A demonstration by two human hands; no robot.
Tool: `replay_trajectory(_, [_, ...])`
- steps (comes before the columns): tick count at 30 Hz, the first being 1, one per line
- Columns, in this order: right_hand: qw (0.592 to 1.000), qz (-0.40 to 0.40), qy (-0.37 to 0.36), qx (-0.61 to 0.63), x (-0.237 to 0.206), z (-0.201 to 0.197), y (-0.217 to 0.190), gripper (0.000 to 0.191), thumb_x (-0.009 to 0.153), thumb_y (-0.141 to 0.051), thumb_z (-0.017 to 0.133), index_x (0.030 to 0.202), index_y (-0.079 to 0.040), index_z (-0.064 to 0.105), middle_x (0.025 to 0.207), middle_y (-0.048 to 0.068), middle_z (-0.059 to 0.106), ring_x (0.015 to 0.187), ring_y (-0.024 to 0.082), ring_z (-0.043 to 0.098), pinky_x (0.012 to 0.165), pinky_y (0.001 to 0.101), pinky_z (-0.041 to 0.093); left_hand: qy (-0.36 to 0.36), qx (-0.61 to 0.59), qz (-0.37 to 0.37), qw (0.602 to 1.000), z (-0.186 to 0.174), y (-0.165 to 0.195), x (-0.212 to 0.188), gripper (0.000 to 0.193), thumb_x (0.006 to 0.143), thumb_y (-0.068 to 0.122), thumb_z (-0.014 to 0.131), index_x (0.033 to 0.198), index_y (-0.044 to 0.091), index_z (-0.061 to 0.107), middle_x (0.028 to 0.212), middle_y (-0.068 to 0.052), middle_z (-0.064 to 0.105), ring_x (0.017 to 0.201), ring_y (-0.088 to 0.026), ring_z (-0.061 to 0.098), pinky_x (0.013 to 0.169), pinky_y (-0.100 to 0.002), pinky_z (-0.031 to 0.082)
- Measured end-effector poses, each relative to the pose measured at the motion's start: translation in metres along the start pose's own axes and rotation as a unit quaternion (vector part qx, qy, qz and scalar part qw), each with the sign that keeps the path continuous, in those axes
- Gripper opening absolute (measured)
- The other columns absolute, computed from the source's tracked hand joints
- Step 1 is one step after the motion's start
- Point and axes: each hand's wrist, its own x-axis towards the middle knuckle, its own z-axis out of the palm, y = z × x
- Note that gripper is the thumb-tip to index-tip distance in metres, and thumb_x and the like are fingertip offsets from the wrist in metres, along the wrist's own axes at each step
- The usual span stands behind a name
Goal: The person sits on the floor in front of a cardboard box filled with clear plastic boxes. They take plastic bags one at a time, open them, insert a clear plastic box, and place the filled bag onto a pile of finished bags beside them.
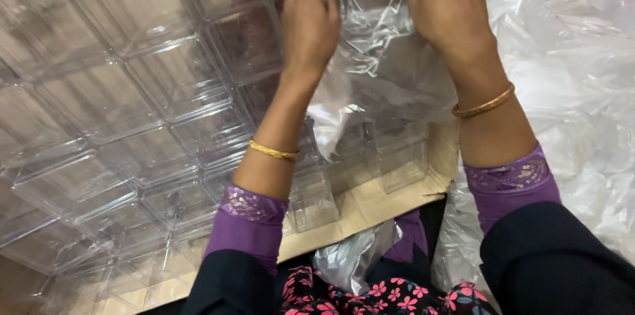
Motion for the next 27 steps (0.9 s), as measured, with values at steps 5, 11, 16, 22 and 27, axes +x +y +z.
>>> replay_trajectory(5, [0.974, 0.167, 0.031, 0.152, -0.016, -0.037, -0.013, 0.013, 0.097, 0.013, 0.064, 0.104, 0.004, 0.07, 0.094, 0.02, 0.067, 0.081, 0.033, 0.065, 0.07, 0.0415, 0.048, -0.011, -0.166, -0.038, 0.985, -0.006, 0.015, -0.012, 0.028, 0.109, 0.027, 0.054, 0.123, 0.007, 0.067, 0.068, -0.005, 0.065, 0.064, -0.017, 0.067, 0.062, -0.035, 0.049])
replay_trajectory(11, [0.688, 0.385, 0.129, 0.601, -0.045, -0.038, -0.032, 0.014, 0.099, 0.011, 0.058, 0.109, 0.006, 0.067, 0.101, 0.011, 0.068, 0.085, 0.014, 0.062, 0.08, 0.0273, 0.051, -0.092, -0.438, -0.042, 0.893, -0.027, 0.018, -0.035, 0.023, 0.111, 0.016, 0.06, 0.099, -0.002, 0.068, 0.079, 0.004, 0.055, 0.071, -0.006, 0.045, 0.064, -0.025, 0.036])
replay_trajectory(16, [0.738, 0.366, 0.034, 0.566, -0.059, -0.011, -0.041, 0.01, 0.108, -0.004, 0.059, 0.113, -0.001, 0.067, 0.105, 0.006, 0.068, 0.09, 0.01, 0.063, 0.081, 0.027, 0.054, -0.066, -0.279, -0.066, 0.956, -0.024, 0.008, -0.031, 0.017, 0.103, 0.016, 0.061, 0.104, 0.001, 0.069, 0.08, 0.002, 0.062, 0.073, -0.006, 0.05, 0.065, -0.024, 0.042])
replay_trajectory(22, [0.77, 0.336, 0.003, 0.541, -0.073, -0.007, -0.028, 0.031, 0.11, -0.023, 0.055, 0.124, 0.001, 0.068, 0.116, 0.009, 0.072, 0.104, 0.017, 0.067, 0.09, 0.0307, 0.056, -0.044, -0.143, -0.012, 0.989, -0.033, 0.027, -0.033, 0.015, 0.103, 0.014, 0.061, 0.109, 0.006, 0.072, 0.098, -0.012, 0.078, 0.092, -0.021, 0.075, 0.081, -0.031, 0.056])
replay_trajectory(27, [0.565, 0.33, -0.009, 0.756, -0.093, -0.032, -0.037, 0.037, 0.112, -0.03, 0.055, 0.125, 0.003, 0.066, 0.118, 0.013, 0.071, 0.107, 0.02, 0.066, 0.094, 0.0344, 0.054, -0.074, -0.197, 0.049, 0.976, -0.042, 0.062, -0.037, 0.013, 0.105, 0.014, 0.059, 0.111, 0.007, 0.069, 0.098, -0.01, 0.077, 0.091, -0.022, 0.08, 0.079, -0.031, 0.058])
